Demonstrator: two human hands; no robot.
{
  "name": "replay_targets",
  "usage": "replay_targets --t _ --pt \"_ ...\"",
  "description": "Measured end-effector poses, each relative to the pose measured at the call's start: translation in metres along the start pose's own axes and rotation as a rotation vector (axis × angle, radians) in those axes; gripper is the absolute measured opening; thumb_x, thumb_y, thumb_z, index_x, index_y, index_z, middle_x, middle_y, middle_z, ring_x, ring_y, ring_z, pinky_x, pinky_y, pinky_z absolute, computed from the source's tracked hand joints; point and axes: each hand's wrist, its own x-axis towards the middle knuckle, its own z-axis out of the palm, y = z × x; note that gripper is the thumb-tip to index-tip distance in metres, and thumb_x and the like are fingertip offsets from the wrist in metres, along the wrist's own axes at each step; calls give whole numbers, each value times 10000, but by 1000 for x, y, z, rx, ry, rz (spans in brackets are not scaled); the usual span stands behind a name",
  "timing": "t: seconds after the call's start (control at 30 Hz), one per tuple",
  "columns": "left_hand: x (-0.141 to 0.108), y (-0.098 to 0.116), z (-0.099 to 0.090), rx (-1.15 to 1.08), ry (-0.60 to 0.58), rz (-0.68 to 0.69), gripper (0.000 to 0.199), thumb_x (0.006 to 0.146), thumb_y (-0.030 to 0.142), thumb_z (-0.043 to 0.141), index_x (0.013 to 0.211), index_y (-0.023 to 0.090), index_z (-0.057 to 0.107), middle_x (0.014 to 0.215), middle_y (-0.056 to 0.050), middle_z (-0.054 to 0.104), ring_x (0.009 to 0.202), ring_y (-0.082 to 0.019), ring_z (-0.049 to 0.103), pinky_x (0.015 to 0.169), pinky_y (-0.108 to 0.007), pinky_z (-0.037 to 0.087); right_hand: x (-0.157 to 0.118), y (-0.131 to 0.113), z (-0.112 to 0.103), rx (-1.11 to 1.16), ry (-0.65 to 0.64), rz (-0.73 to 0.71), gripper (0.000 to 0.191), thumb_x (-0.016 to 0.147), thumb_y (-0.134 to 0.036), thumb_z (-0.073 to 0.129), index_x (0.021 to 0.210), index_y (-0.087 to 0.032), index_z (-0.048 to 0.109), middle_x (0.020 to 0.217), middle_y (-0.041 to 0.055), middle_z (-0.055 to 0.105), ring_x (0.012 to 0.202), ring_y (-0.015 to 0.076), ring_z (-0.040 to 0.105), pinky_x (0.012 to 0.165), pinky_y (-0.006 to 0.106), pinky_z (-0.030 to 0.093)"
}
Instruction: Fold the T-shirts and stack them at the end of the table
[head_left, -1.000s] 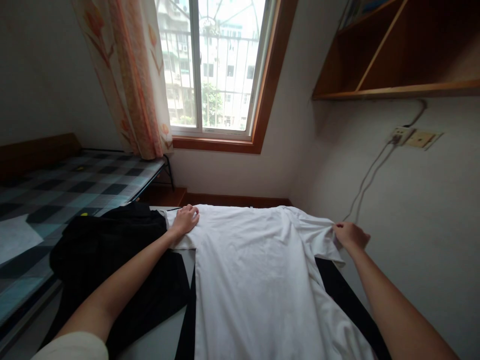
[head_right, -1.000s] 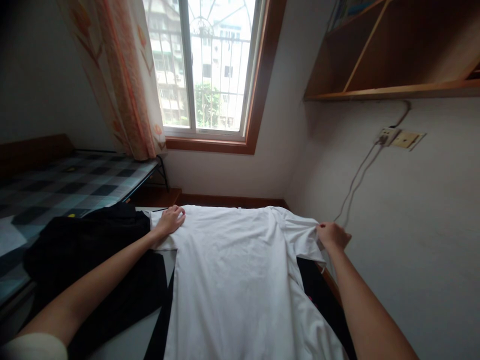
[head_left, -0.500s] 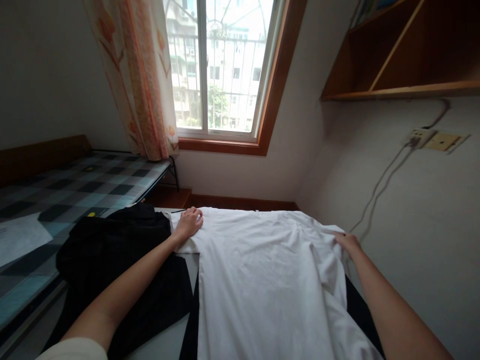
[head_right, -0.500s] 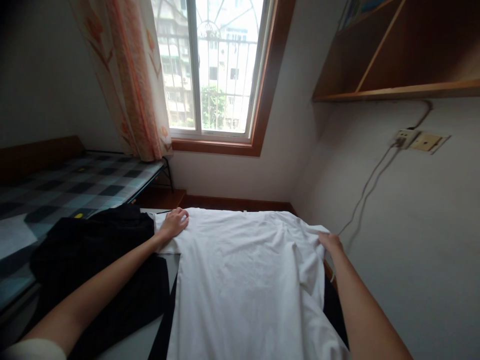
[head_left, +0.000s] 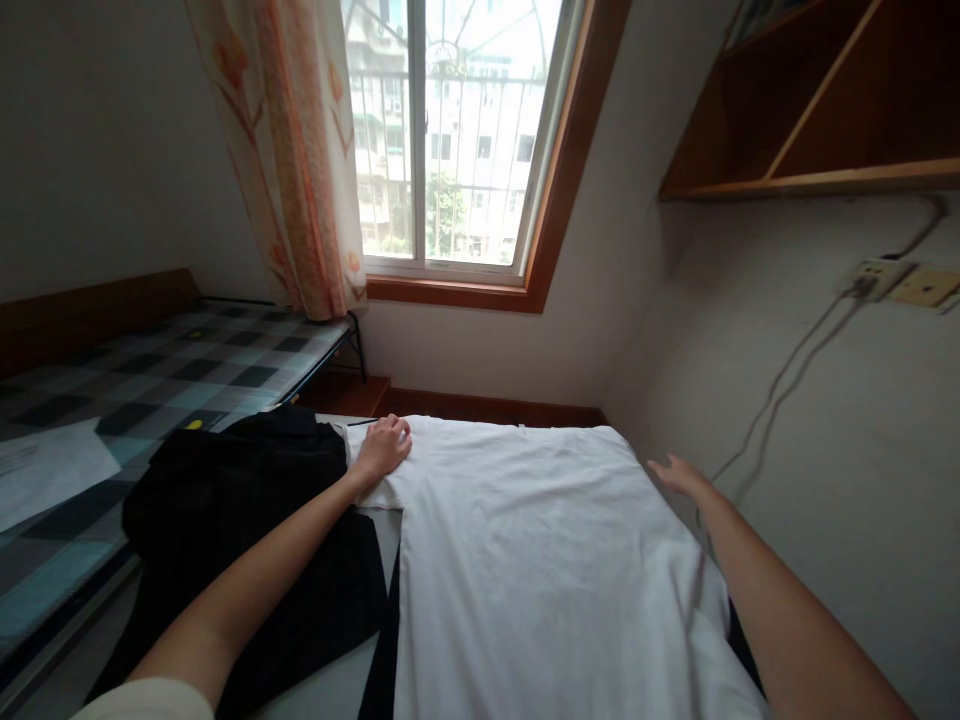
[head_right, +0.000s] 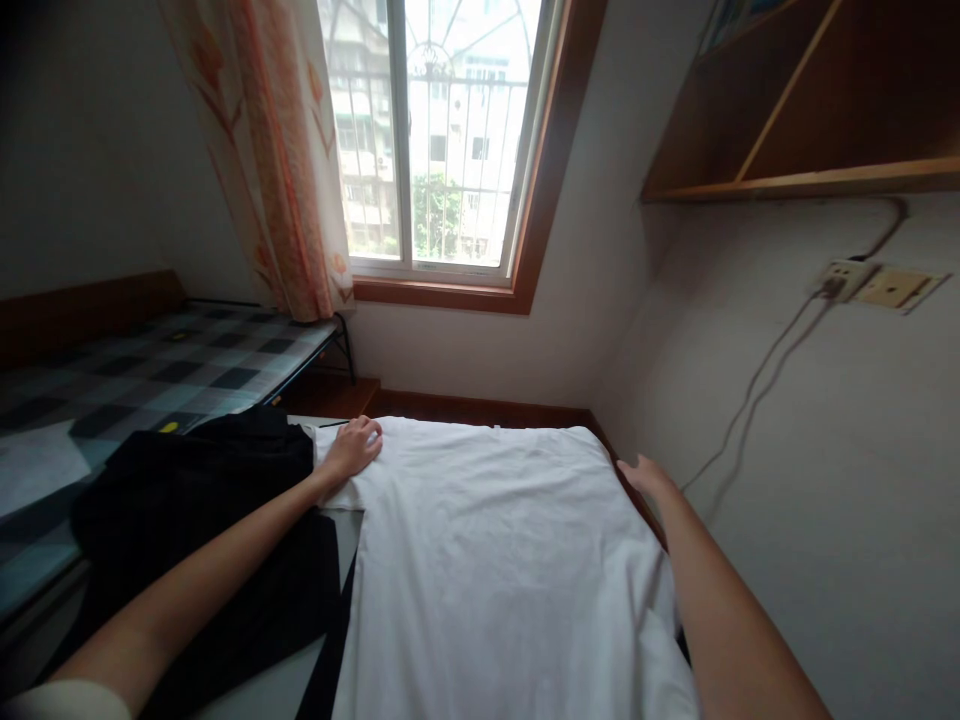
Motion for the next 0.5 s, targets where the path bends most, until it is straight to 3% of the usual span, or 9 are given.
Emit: replay_targets --t 0.13,0.33,0.5 --pt "0 0 1 -3 15 -2 169 882 258 475 961 206 616 1027 -88 593 1002 -249 539 930 -386 366 11 -34 13 -87 -70 -100 449 893 -299 488 1286 -116 605 1325 152 599 1208 243 560 974 288 428" --pt "0 2 -1 -16 23 -16 158 875 244 481 945 205 617 1022 -87 594 989 -248 538 928 -386 372 14 -80 25 -237 -29 -160 393 906 -285 432 1202 -207 678 1307 151 599 1171 331 536 960 476 401" --pt "-1 2 -2 -15 13 -22 170 889 245 463 951 203 616 1004 -85 591 979 -242 542 919 -378 378 8 -103 38 -416 55 -221 402 922 -220 354 1118 -220 705 1231 146 616 1118 305 513 917 465 390"
